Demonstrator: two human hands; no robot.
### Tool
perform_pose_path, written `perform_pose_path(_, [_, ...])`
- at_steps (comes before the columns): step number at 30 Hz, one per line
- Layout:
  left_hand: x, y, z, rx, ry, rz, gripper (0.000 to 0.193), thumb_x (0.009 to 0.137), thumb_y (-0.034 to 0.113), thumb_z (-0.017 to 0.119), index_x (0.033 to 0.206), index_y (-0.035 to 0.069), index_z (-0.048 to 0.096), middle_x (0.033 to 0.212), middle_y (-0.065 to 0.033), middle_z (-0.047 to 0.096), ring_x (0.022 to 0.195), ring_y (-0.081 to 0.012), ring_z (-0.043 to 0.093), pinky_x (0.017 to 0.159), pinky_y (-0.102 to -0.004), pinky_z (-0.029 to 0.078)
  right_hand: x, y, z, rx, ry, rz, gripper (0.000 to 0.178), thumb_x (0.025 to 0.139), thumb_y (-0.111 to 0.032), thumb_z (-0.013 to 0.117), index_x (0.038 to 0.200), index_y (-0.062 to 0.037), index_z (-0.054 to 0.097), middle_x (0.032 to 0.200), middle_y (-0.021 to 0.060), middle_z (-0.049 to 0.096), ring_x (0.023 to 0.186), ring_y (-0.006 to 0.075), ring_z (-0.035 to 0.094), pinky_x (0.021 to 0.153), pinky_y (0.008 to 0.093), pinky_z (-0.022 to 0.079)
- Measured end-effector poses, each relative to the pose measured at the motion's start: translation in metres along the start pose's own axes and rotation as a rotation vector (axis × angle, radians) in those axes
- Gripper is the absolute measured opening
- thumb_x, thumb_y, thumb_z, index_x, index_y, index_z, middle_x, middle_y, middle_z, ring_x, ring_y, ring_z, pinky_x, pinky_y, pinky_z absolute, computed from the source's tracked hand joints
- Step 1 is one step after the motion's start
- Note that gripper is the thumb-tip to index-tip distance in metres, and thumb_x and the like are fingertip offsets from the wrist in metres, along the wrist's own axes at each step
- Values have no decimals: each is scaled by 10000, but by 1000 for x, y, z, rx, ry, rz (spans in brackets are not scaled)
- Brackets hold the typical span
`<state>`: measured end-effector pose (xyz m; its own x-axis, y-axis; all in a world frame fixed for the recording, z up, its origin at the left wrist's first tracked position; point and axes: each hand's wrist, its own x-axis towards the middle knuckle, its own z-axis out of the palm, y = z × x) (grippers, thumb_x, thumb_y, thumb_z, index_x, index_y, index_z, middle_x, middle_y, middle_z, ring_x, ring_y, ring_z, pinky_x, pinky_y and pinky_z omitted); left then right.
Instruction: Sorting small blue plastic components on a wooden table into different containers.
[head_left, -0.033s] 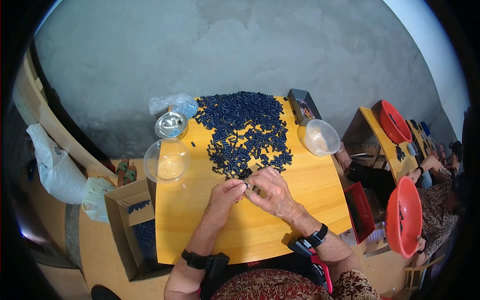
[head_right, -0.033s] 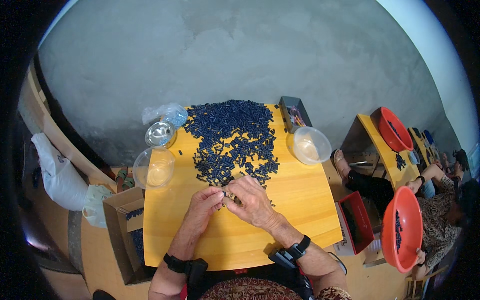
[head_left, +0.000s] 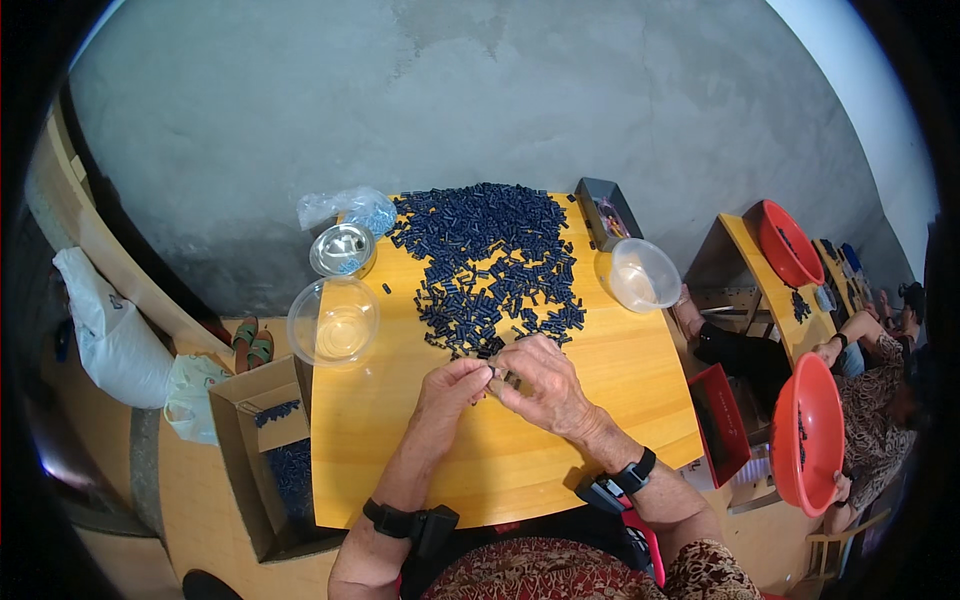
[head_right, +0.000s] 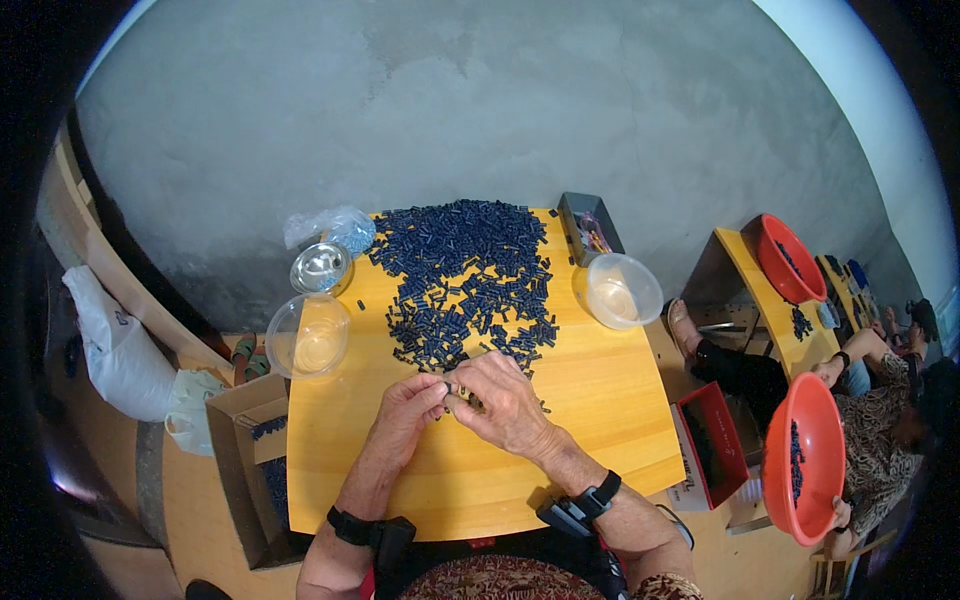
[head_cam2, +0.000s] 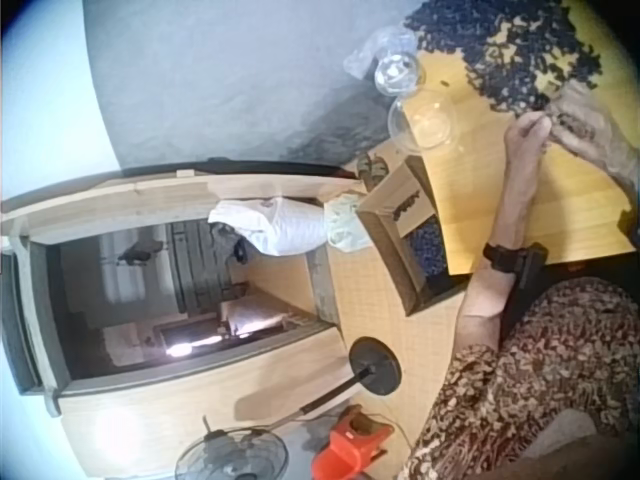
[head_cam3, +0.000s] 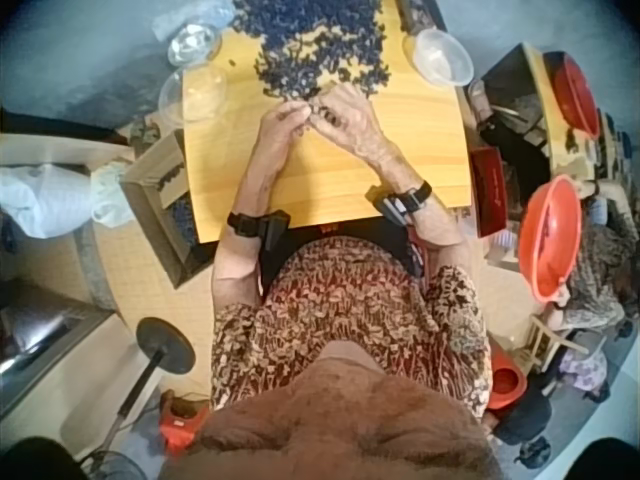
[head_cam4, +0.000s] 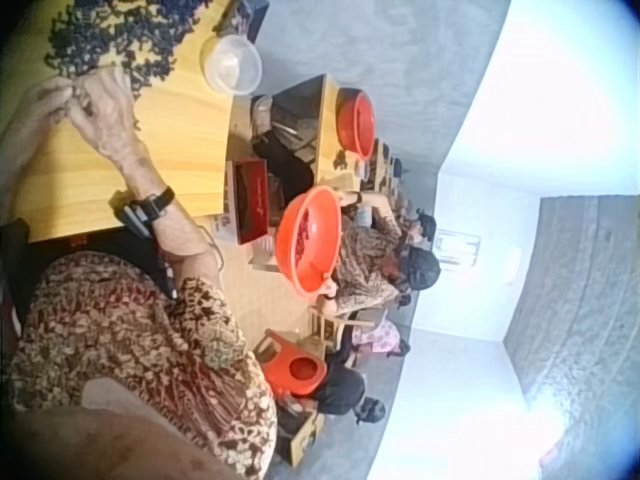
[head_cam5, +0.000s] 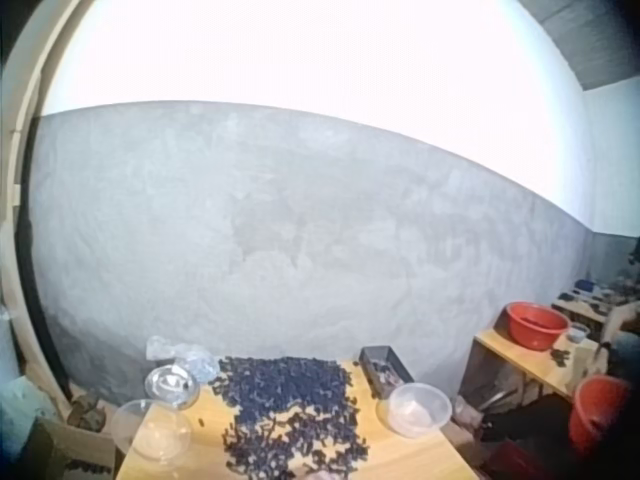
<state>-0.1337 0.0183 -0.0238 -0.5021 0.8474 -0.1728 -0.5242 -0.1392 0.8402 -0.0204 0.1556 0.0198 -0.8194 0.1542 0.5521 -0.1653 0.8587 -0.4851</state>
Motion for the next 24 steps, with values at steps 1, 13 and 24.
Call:
perform_pose_path(1, [1,1,0,-1,2,-9,101,916,147,665,985,76,686,918,12,678,807,-65,591,751,-214,470,1,0,0,-7,6,-8,246,758,-97,751,964,-31,634,943,115,612,926,302,592,825,408,473])
perform_pose_path(13, [2,-3,-3,-34,-46,-27,149,933,181,647,994,51,690,941,-7,693,798,-65,587,729,-211,464,5,-2,-3,-13,-4,-26,222,724,-56,727,918,-26,623,900,117,618,884,308,603,794,402,485])
perform_pose_path(24, [2,-1,3,65,-36,122,102,894,77,676,988,41,688,920,2,672,813,-68,585,750,-217,474,1,-8,-7,33,35,-2,245,758,-54,726,980,-5,635,960,124,650,889,301,609,801,391,491])
